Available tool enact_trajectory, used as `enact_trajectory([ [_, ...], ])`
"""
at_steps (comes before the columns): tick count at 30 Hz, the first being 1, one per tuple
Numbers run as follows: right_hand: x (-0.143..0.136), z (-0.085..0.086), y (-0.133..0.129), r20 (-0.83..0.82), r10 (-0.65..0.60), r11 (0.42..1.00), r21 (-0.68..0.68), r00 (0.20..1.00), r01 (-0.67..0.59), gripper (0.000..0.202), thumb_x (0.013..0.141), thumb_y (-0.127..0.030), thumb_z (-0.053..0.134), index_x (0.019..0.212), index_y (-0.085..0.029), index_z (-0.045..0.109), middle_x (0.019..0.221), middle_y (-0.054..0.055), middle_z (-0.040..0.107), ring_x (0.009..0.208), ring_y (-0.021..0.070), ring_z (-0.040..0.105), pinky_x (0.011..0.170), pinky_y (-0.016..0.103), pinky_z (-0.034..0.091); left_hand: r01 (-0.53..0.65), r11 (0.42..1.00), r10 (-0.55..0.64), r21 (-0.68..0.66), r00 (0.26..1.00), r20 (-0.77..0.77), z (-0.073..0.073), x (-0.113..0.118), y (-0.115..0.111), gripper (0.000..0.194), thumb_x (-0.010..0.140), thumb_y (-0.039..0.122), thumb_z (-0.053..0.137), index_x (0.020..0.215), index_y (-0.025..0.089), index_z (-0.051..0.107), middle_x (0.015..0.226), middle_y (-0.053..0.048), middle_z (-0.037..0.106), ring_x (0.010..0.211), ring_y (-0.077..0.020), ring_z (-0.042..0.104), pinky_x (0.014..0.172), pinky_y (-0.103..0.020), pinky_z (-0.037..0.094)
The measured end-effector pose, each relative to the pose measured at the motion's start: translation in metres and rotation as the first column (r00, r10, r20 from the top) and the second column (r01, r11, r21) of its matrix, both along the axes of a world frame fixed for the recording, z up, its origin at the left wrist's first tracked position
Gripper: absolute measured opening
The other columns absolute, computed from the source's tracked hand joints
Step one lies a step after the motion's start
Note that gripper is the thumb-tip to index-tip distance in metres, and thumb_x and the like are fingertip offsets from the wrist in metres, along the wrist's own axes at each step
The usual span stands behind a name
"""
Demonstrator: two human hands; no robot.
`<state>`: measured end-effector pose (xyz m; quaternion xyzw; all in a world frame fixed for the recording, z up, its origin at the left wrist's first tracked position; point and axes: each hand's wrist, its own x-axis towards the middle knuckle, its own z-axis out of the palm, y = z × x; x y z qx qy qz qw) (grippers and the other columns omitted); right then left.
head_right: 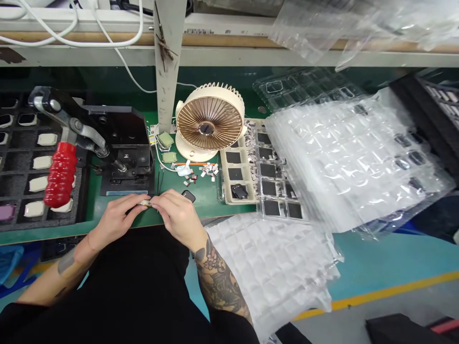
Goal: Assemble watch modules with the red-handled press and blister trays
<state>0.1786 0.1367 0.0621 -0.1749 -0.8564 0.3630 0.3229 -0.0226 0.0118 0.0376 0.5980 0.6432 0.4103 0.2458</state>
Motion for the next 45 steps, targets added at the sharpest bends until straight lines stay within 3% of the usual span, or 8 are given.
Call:
enact_trajectory([
  [11,0.001,0.009,0.000,0.045,0.027,0.999,-0.038,0.999,-0.025,0.016,0.109,-0.021,0.066,0.120,-0.027,0.077,0.101,0.004,0.081,0.090,0.0201,0.074,0.084,0.037,0.065,0.049,0.998,-0.043,-0.044,0.989,0.140,0.004,0.000,-0.002,0.024,0.108,0.034,0.071,0.128,0.027,0.083,0.118,-0.007,0.086,0.104,-0.0253,0.083,0.095,-0.036,0.066],
  [14,0.000,0.006,-0.002,-0.008,-0.030,1.000,0.004,1.000,0.030,0.016,0.105,-0.027,0.075,0.121,-0.029,0.079,0.105,0.006,0.081,0.093,0.0216,0.075,0.085,0.039,0.066,0.026,0.995,0.011,-0.093,0.926,0.377,0.007,0.007,-0.002,0.025,0.108,0.038,0.072,0.126,0.024,0.082,0.106,-0.006,0.086,0.088,-0.0218,0.083,0.084,-0.032,0.067],
  [18,-0.001,0.001,-0.011,-0.001,-0.071,0.989,0.127,0.997,0.071,0.044,0.099,-0.035,0.084,0.141,-0.031,0.072,0.117,0.010,0.081,0.102,0.0278,0.078,0.090,0.045,0.068,-0.077,0.988,0.140,-0.133,0.800,0.583,0.011,0.017,0.000,0.028,0.105,0.045,0.075,0.116,0.020,0.083,0.100,-0.007,0.085,0.082,-0.0197,0.080,0.073,-0.028,0.066],
  [23,-0.002,-0.002,-0.023,-0.007,-0.184,0.937,0.301,0.983,0.178,0.064,0.099,-0.031,0.083,0.159,-0.029,0.059,0.123,0.014,0.080,0.107,0.0330,0.079,0.091,0.049,0.068,-0.077,0.990,0.134,-0.122,0.803,0.580,0.014,0.019,0.001,0.028,0.104,0.044,0.077,0.115,0.019,0.085,0.103,-0.007,0.085,0.085,-0.0201,0.079,0.079,-0.028,0.067],
  [33,0.004,-0.011,-0.027,-0.038,-0.098,0.929,0.354,0.994,0.105,0.053,0.102,-0.026,0.077,0.153,-0.026,0.062,0.113,0.011,0.083,0.098,0.0278,0.079,0.085,0.045,0.068,0.011,0.991,0.061,-0.131,0.846,0.529,0.012,0.016,-0.001,0.031,0.103,0.045,0.077,0.115,0.018,0.086,0.096,-0.006,0.085,0.072,-0.0174,0.076,0.069,-0.026,0.065],
  [37,0.012,-0.017,-0.041,-0.003,-0.201,0.918,0.349,0.980,0.189,0.048,0.106,-0.035,0.075,0.150,-0.022,0.063,0.123,0.012,0.082,0.112,0.0260,0.079,0.096,0.043,0.067,-0.030,0.982,0.128,-0.186,0.835,0.536,0.011,0.019,0.001,0.034,0.097,0.047,0.084,0.112,0.017,0.082,0.104,-0.009,0.086,0.081,-0.0217,0.082,0.075,-0.030,0.069],
  [40,0.029,-0.030,-0.057,-0.020,-0.358,0.896,0.275,0.933,0.349,0.050,0.105,-0.045,0.076,0.148,-0.021,0.064,0.126,0.012,0.081,0.114,0.0240,0.079,0.097,0.040,0.067,-0.061,0.980,0.157,-0.191,0.823,0.546,0.009,0.021,0.006,0.033,0.093,0.041,0.090,0.111,0.018,0.074,0.108,-0.009,0.087,0.087,-0.0233,0.085,0.081,-0.032,0.070],
  [45,0.091,-0.069,-0.087,0.012,-0.651,0.756,0.096,0.759,0.648,0.032,0.107,-0.031,0.069,0.138,-0.023,0.069,0.118,0.009,0.081,0.104,0.0207,0.078,0.092,0.037,0.067,-0.012,0.986,0.102,-0.165,0.828,0.551,0.012,0.029,0.010,0.036,0.093,0.034,0.091,0.118,0.020,0.070,0.113,-0.007,0.087,0.101,-0.0249,0.086,0.092,-0.033,0.071],
])
